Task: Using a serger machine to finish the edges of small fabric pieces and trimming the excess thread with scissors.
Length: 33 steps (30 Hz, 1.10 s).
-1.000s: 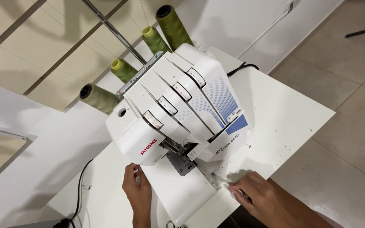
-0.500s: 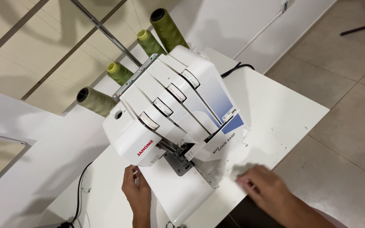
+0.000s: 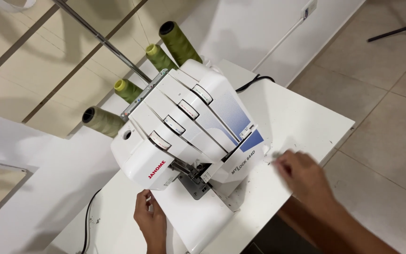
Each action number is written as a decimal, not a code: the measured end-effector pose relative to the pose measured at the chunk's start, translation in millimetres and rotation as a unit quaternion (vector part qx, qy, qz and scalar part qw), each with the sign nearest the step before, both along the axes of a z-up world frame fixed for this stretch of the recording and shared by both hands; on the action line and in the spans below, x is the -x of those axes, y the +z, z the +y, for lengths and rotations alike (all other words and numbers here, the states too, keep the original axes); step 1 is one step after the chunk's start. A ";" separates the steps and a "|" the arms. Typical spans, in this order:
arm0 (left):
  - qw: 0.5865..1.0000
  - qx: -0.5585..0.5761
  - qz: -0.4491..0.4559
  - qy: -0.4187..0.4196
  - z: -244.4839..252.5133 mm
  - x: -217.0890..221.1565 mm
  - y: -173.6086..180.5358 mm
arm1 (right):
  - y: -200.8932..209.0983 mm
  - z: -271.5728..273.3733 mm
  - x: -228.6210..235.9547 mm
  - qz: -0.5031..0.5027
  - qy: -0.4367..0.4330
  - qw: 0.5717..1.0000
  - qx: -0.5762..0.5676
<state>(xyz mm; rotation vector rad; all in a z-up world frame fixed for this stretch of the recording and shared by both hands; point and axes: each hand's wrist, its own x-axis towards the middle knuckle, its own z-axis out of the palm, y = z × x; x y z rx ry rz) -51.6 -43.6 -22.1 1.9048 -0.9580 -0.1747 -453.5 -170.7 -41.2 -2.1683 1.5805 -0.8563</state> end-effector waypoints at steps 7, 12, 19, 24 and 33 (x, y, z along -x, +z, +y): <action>1.000 0.006 -0.005 0.002 -0.4 -4.7 -8.9 | -12.8 38.5 12.4 -0.089 0.025 0.986 0.140; 0.998 0.035 -0.058 -0.006 -0.5 -15.6 -25.3 | -9.8 75.8 -33.3 -0.149 0.204 0.967 0.035; 0.998 0.040 -0.016 0.050 -4.4 -17.3 -33.4 | 8.9 11.0 25.3 -0.060 -0.015 0.996 -0.066; 0.999 0.034 -0.013 0.041 -3.4 -24.3 -42.3 | 14.9 53.0 19.0 -0.209 0.099 0.967 0.107; 0.996 0.069 -0.052 0.019 -1.9 -17.3 -29.7 | -1.1 8.8 61.9 -0.028 -0.049 0.992 0.109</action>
